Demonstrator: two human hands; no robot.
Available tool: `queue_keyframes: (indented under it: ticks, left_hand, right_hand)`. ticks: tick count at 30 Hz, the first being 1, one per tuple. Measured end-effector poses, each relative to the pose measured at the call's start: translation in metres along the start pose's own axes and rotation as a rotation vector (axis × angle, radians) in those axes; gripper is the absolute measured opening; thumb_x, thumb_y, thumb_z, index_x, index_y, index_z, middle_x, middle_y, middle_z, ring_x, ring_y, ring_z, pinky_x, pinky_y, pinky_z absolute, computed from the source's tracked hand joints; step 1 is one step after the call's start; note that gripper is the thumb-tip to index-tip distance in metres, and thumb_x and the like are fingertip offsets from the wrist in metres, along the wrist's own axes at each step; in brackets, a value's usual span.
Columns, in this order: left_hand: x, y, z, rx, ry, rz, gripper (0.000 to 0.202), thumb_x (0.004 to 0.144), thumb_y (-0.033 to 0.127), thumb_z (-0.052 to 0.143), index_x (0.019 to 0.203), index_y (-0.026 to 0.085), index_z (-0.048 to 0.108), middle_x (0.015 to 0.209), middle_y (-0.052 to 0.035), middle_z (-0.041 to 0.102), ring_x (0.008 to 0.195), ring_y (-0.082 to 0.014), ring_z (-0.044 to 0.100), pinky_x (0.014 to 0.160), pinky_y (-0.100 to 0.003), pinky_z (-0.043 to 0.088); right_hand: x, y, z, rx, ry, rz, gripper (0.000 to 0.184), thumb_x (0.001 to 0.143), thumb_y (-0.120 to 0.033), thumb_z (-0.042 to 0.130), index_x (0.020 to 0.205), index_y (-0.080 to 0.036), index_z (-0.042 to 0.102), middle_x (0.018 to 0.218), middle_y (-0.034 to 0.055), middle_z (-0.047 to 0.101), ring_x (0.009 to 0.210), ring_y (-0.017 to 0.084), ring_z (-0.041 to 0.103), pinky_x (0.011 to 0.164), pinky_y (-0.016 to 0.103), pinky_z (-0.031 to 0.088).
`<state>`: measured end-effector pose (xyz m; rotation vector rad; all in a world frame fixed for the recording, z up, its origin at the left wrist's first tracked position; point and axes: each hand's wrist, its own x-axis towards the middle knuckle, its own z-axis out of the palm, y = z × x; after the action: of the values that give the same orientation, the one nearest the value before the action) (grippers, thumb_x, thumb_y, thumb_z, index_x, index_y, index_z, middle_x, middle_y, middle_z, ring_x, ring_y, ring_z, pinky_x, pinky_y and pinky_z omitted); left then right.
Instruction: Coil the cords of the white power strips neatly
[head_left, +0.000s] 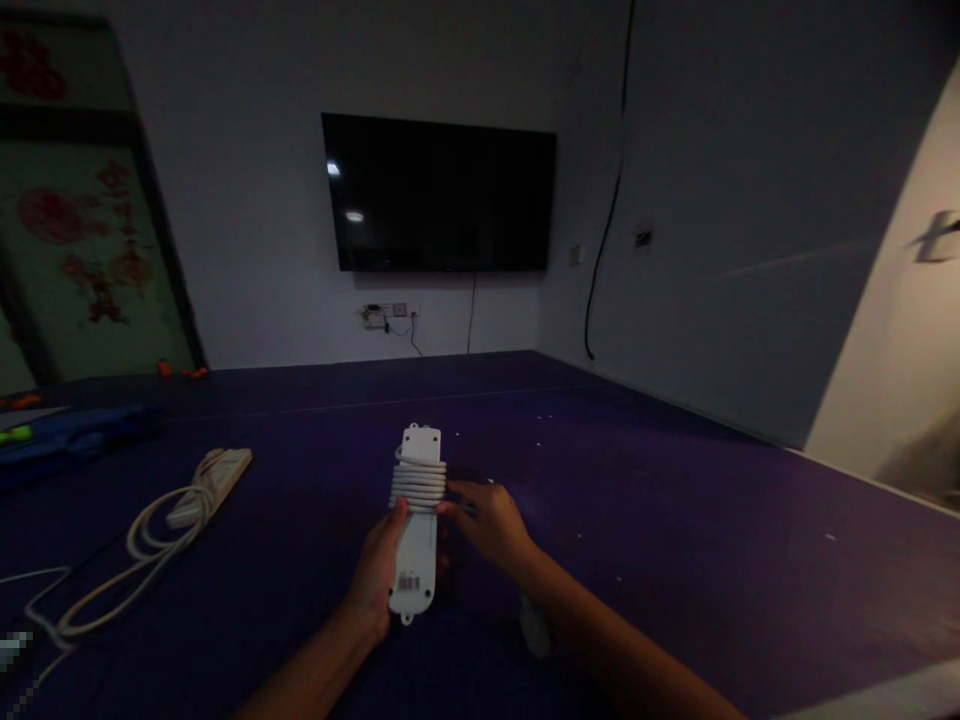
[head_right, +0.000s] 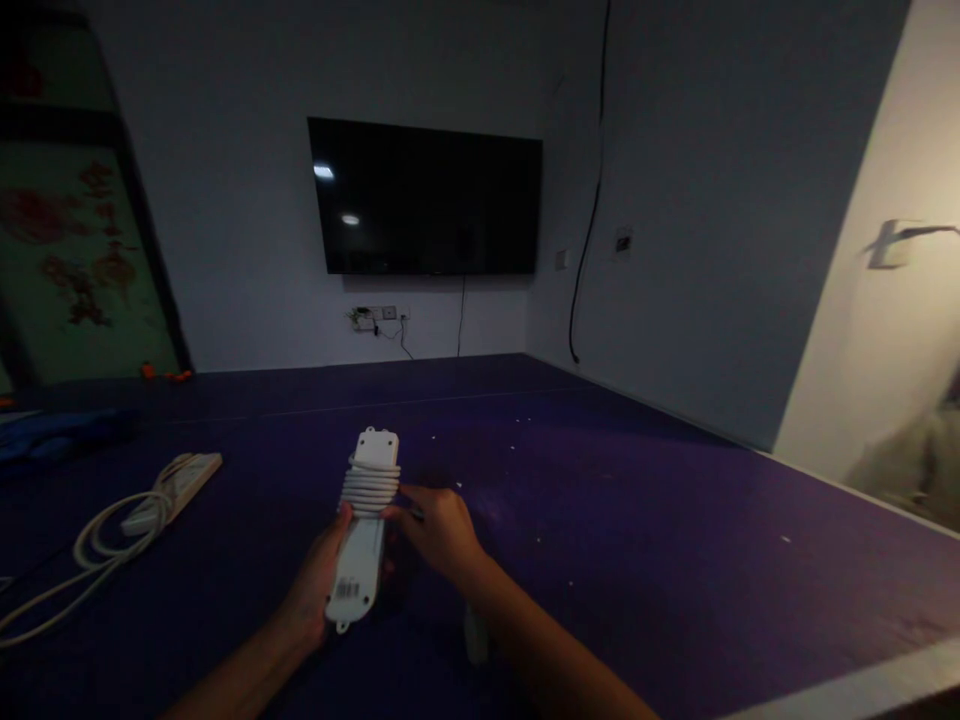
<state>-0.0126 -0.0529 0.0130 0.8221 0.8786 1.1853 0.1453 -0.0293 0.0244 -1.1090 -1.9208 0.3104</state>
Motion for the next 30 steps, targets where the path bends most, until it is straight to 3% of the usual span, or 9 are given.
queue_keyframes:
  ticks: [3, 6, 9, 15, 22, 30]
  left_hand:
    - [-0.001, 0.002, 0.001, -0.041, 0.010, -0.036, 0.050, 0.076, 0.057, 0.053, 0.093, 0.011, 0.061, 0.059, -0.0068, 0.067, 0.042, -0.0172, 0.061, 0.037, -0.024, 0.044]
    - [-0.002, 0.006, 0.000, -0.086, -0.019, -0.079, 0.053, 0.081, 0.058, 0.044, 0.085, 0.009, 0.063, 0.058, -0.0080, 0.066, 0.043, -0.0156, 0.060, 0.040, -0.023, 0.046]
    - [-0.004, 0.009, -0.001, -0.120, -0.115, -0.104, 0.061, 0.082, 0.061, 0.039, 0.079, 0.006, 0.064, 0.057, -0.0100, 0.064, 0.044, -0.0144, 0.060, 0.044, -0.023, 0.047]
    - [-0.005, 0.006, -0.006, -0.160, -0.262, -0.148, 0.061, 0.074, 0.067, 0.046, 0.080, 0.010, 0.065, 0.062, -0.0098, 0.067, 0.045, -0.0160, 0.061, 0.041, -0.024, 0.044]
    - [-0.001, 0.002, -0.013, -0.149, -0.387, -0.177, 0.062, 0.074, 0.068, 0.043, 0.082, 0.010, 0.065, 0.060, -0.0102, 0.066, 0.043, -0.0180, 0.060, 0.037, -0.024, 0.039]
    - [-0.010, 0.015, -0.003, -0.149, -0.396, -0.174, 0.062, 0.074, 0.069, 0.043, 0.079, 0.011, 0.065, 0.058, -0.0078, 0.064, 0.041, -0.0163, 0.058, 0.037, -0.023, 0.039]
  right_hand:
    - [0.001, 0.002, 0.000, 0.097, -0.056, -0.029, 0.038, 0.082, -0.046, 0.052, 0.103, -0.018, 0.067, 0.076, 0.0040, 0.068, 0.059, 0.012, 0.053, 0.055, 0.022, 0.035]
    - [0.004, 0.004, 0.000, 0.245, -0.171, -0.055, 0.040, 0.083, -0.048, 0.049, 0.088, -0.014, 0.069, 0.069, 0.0019, 0.063, 0.058, 0.010, 0.049, 0.054, 0.021, 0.033]
    - [0.006, 0.005, 0.002, 0.413, -0.226, 0.020, 0.049, 0.078, -0.058, 0.051, 0.074, -0.011, 0.066, 0.057, -0.0012, 0.054, 0.050, 0.007, 0.040, 0.047, 0.019, 0.028]
    - [0.004, 0.006, 0.000, 0.744, -0.350, 0.068, 0.072, 0.056, -0.074, 0.060, 0.088, -0.009, 0.065, 0.058, -0.0015, 0.053, 0.041, 0.004, 0.033, 0.038, 0.017, 0.023]
    - [0.002, 0.005, -0.001, 0.853, -0.428, 0.050, 0.068, 0.062, -0.067, 0.062, 0.095, -0.007, 0.063, 0.051, -0.0049, 0.047, 0.037, 0.002, 0.031, 0.035, 0.016, 0.022]
    - [0.003, -0.005, -0.001, 0.951, -0.436, 0.072, 0.057, 0.065, -0.057, 0.066, 0.093, -0.008, 0.062, 0.062, -0.0025, 0.051, 0.041, 0.003, 0.035, 0.037, 0.017, 0.026]
